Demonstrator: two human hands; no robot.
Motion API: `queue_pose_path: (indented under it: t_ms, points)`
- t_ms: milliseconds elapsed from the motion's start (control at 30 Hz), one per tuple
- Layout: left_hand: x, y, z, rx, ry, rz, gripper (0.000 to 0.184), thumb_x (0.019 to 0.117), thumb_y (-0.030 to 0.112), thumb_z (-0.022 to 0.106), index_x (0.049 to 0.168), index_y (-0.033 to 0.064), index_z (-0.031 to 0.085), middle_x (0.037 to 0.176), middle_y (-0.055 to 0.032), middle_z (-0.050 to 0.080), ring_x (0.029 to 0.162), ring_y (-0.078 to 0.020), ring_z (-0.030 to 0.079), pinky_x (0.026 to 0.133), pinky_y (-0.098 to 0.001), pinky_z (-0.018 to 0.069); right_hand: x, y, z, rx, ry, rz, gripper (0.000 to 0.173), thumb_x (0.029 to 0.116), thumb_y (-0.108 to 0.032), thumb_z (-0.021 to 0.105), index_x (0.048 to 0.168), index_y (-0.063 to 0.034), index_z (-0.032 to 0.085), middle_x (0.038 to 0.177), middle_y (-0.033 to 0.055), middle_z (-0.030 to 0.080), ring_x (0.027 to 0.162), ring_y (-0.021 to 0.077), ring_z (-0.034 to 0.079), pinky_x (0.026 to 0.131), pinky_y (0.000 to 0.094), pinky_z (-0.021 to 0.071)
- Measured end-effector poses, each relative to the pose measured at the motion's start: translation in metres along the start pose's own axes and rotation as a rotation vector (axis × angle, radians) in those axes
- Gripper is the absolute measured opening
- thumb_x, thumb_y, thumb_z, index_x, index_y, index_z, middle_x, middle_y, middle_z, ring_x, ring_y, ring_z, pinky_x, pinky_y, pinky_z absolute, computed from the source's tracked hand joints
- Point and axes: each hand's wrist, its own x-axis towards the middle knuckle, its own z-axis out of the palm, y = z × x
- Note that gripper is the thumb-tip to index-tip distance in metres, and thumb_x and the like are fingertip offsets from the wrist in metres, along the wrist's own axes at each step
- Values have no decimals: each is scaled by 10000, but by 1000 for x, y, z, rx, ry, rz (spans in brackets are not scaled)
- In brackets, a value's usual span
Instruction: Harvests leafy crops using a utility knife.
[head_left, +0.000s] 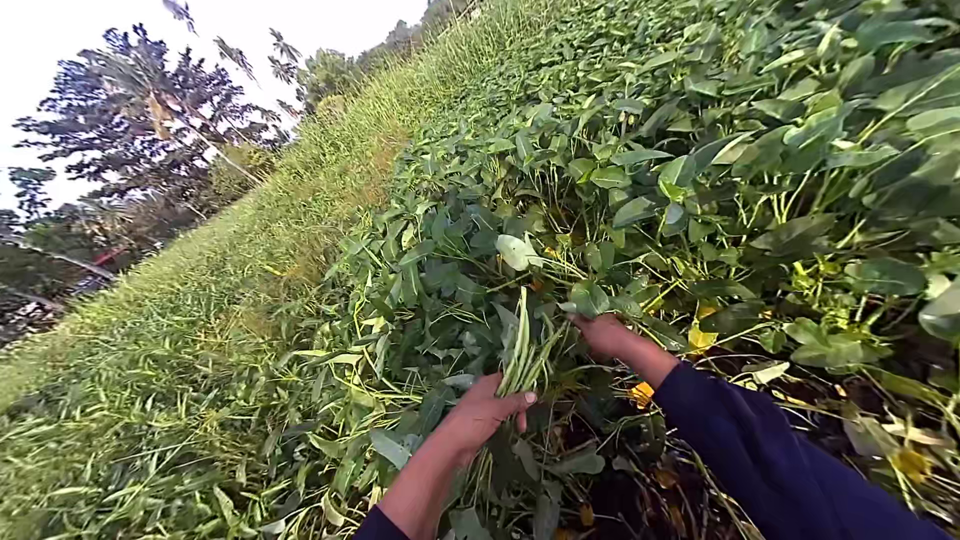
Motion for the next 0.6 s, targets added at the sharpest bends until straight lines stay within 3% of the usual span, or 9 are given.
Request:
queue_pose_path:
  t_ms: [67, 100, 167, 233, 300, 367, 467, 533, 600]
  points:
    - [-19, -8, -33, -118, 53, 44, 216, 1033, 160, 566, 1209, 45, 616, 731, 6, 641, 625, -74, 606, 599, -220, 518, -4, 6, -8, -50, -9, -91, 612, 1124, -442, 308, 1366, 47, 585, 1292, 336, 603, 1204, 482, 593, 1033, 648, 440]
    - [-32, -13, -49, -221, 104, 88, 219, 1038, 173, 509, 1192, 61, 617, 712, 8, 627, 614, -70, 599, 579, -215, 516, -7, 7, -8, -1, -8, -85, 638, 1122, -474, 269, 1364, 17, 598, 1194, 296, 638, 1070, 422, 634, 940, 592, 492]
    - [-58, -15, -76, -429, 231, 219, 288, 1062, 259, 388, 1133, 131, 637, 672, 31, 589, 576, -47, 571, 538, -194, 498, -14, 10, 3, 277, -87, -5, 705, 1081, -616, 200, 1349, -96, 594, 796, 76, 532, 601, 162, 474, 562, 331, 436]
    - [-88, -6, -95, -566, 339, 403, 421, 1096, 319, 290, 1125, 149, 674, 690, 32, 602, 575, -35, 587, 527, -178, 519, -12, 18, 24, 568, -364, 74, 735, 1012, -741, 205, 1291, -132, 506, 653, -17, 520, 438, 44, 397, 419, 193, 355]
    - [-119, 6, -113, -627, 336, 589, 442, 1108, 369, 311, 1176, 133, 678, 761, 23, 652, 630, -37, 641, 593, -187, 579, -13, 23, 53, 713, -546, 105, 733, 993, -766, 272, 1239, -112, 496, 683, 7, 587, 424, 35, 413, 406, 177, 349]
    - [-145, 15, -128, -588, 215, 687, 394, 1053, 413, 495, 1255, 117, 658, 794, 23, 669, 687, -49, 666, 667, -198, 590, -24, 20, 78, 701, -573, 51, 686, 1018, -719, 319, 1337, -137, 491, 807, 16, 646, 443, 27, 396, 421, 182, 334]
    - [-163, 23, -116, -529, 255, 620, 356, 855, 443, 777, 1074, 169, 717, 758, 14, 687, 673, -74, 690, 643, -198, 583, -41, 12, 96, 749, -414, -48, 514, 1065, -512, 486, 1447, -172, 430, 947, 27, 657, 492, 26, 407, 462, 194, 355]
    - [-166, 21, -96, -514, 202, 586, 306, 911, 461, 709, 1051, 194, 763, 751, 26, 710, 721, -90, 705, 719, -239, 585, -46, 11, 100, 712, -194, -148, 389, 1043, -329, 610, 1335, -83, 532, 833, 31, 575, 542, 68, 442, 511, 241, 401]
    - [-161, 19, -79, -542, 129, 596, 273, 1033, 383, 533, 1124, 189, 702, 679, 52, 681, 661, -62, 689, 689, -219, 578, -57, 10, 89, 452, -88, -306, 366, 1024, -322, 627, 1269, -50, 615, 858, 67, 623, 688, 147, 554, 674, 345, 488]
